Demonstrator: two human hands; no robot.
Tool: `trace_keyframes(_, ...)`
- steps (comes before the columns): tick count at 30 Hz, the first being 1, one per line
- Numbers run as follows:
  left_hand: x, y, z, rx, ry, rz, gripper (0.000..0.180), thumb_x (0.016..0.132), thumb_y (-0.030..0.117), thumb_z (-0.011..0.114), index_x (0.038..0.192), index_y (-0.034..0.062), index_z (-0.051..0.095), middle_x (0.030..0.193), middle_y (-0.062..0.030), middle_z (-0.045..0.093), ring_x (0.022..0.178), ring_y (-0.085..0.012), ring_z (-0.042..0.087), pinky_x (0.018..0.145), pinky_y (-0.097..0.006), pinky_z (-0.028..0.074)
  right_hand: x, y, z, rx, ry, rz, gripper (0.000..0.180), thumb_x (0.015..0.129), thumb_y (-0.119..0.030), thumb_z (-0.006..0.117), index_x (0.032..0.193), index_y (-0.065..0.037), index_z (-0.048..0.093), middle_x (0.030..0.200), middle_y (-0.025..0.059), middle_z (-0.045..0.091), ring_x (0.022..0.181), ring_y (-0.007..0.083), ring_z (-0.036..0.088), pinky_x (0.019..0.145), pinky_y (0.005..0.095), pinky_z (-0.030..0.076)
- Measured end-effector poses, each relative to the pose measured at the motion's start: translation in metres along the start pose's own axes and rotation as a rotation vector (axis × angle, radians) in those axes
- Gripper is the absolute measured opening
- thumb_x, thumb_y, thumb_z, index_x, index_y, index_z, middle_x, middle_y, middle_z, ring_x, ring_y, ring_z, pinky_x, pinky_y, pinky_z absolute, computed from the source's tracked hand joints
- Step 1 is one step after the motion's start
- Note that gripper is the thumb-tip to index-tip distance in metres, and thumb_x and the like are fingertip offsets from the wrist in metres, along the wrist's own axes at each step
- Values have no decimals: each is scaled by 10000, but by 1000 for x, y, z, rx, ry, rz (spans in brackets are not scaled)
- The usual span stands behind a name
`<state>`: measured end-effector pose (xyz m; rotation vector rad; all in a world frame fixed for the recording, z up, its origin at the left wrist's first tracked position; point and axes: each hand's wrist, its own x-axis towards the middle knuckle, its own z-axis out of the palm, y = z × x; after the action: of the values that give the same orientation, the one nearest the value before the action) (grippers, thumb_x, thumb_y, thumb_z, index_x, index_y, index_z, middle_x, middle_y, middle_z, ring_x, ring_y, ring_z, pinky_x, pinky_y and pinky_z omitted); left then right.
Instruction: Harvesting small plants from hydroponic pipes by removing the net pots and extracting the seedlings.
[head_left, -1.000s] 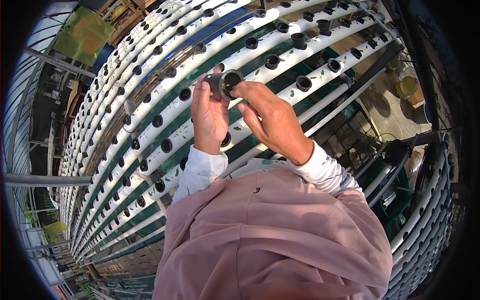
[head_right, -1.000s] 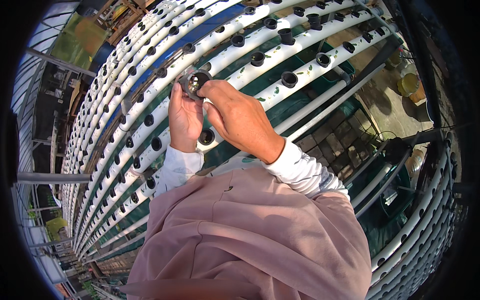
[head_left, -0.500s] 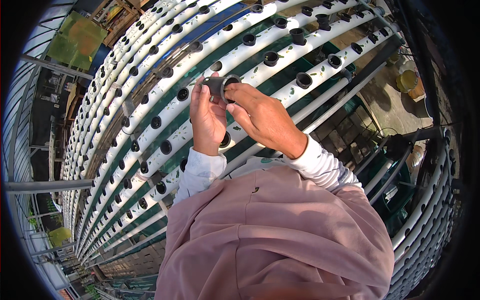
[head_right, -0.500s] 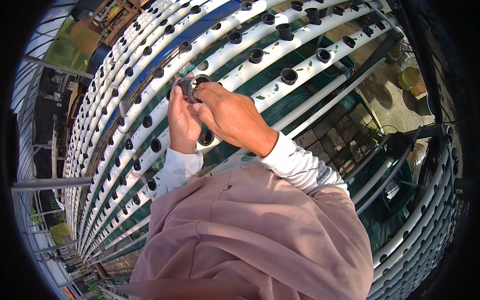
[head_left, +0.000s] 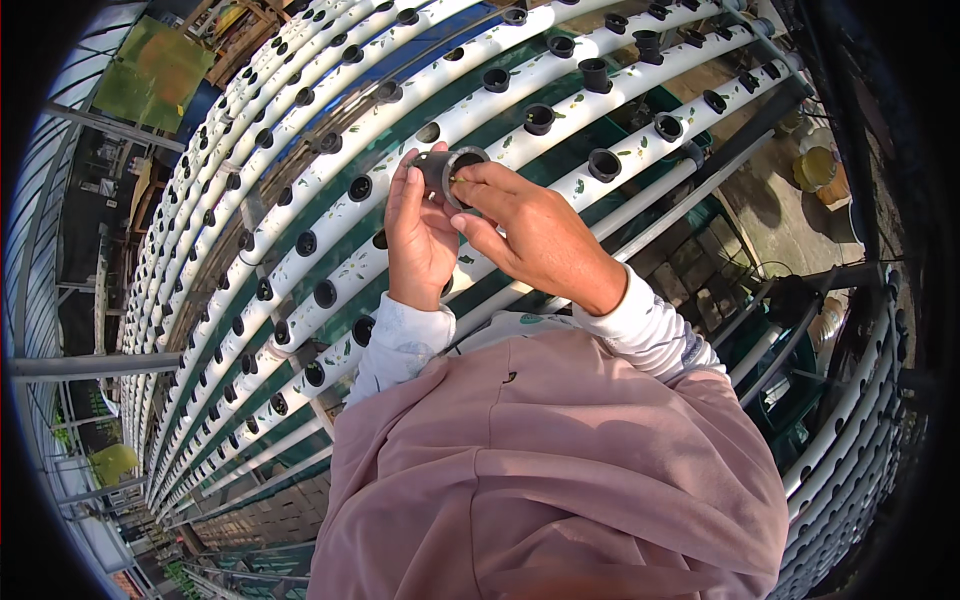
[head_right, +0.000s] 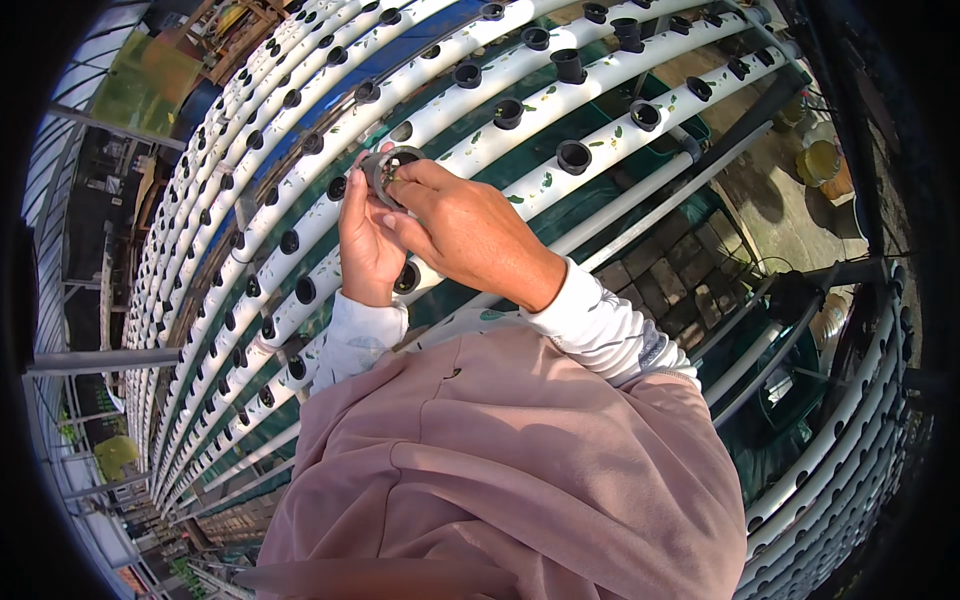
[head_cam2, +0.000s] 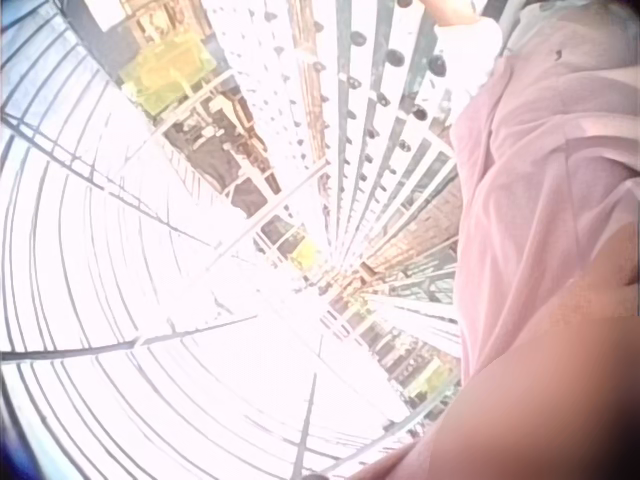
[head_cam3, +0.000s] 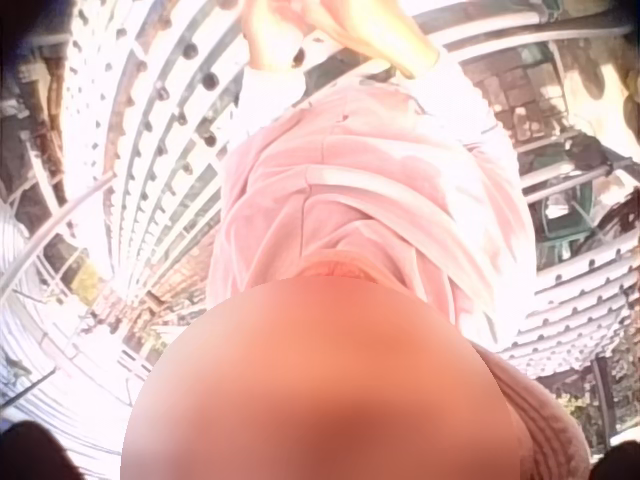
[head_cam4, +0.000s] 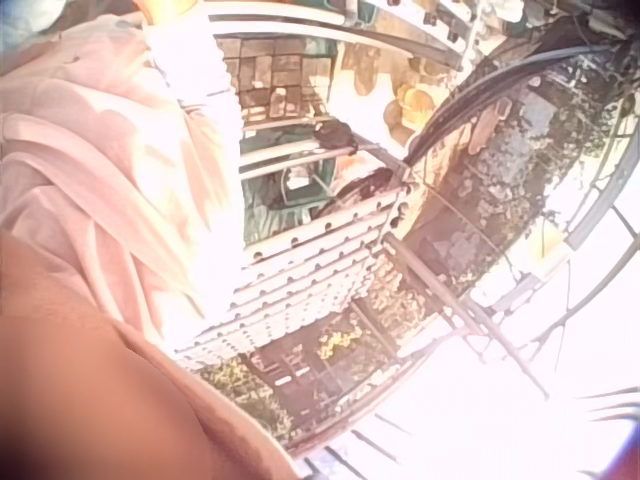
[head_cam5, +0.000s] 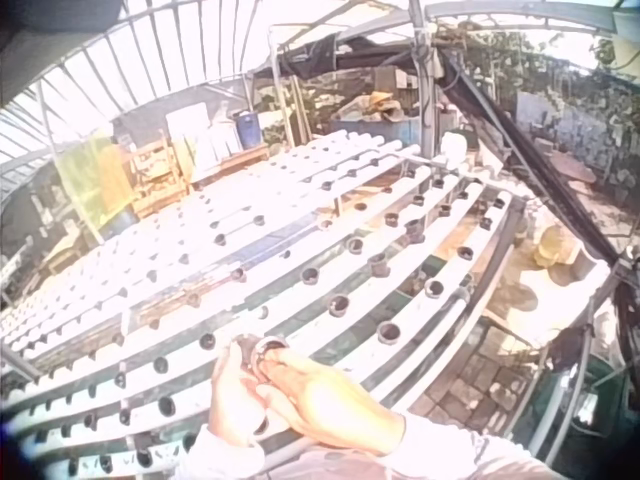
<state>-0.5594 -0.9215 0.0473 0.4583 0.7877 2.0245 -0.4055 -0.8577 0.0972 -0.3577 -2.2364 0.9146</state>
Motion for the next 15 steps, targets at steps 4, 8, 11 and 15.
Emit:
trace_keyframes(4, 3, -4, 1, 0, 6, -4, 330, 1017, 232, 550, 1316, 107, 484, 1342, -146, 564, 1103, -191, 605, 918, -331, 515, -1, 3, -5, 31, 14, -29, 335, 858, -87, 672, 1163, 45, 632, 1184, 187, 611, 772, 304, 680, 656, 356, 555)
trace_keyframes(8, 8, -5, -3, -23, 18, -82, 324, 1028, 255, 526, 1309, 96, 508, 1330, -132, 578, 1104, -206, 618, 953, -348, 511, -2, 7, -10, 93, 27, -36, 340, 846, -66, 676, 1163, 55, 643, 1196, 210, 606, 744, 287, 683, 628, 344, 554)
trace_keyframes(11, 9, -8, -1, -49, 16, -62, 315, 1034, 274, 508, 1288, 90, 536, 1308, -124, 596, 1112, -228, 624, 975, -372, 507, -3, 9, -15, 119, 33, -38, 340, 843, -63, 680, 1161, 53, 654, 1192, 211, 610, 740, 275, 682, 619, 332, 552)
trace_keyframes(15, 10, -13, 5, -102, 3, -58, 323, 1034, 277, 508, 1268, 59, 544, 1280, -125, 613, 1126, -234, 624, 993, -385, 500, -1, 12, -20, 129, 60, -51, 311, 849, -64, 680, 1138, 48, 666, 1180, 199, 618, 760, 252, 686, 625, 312, 551)
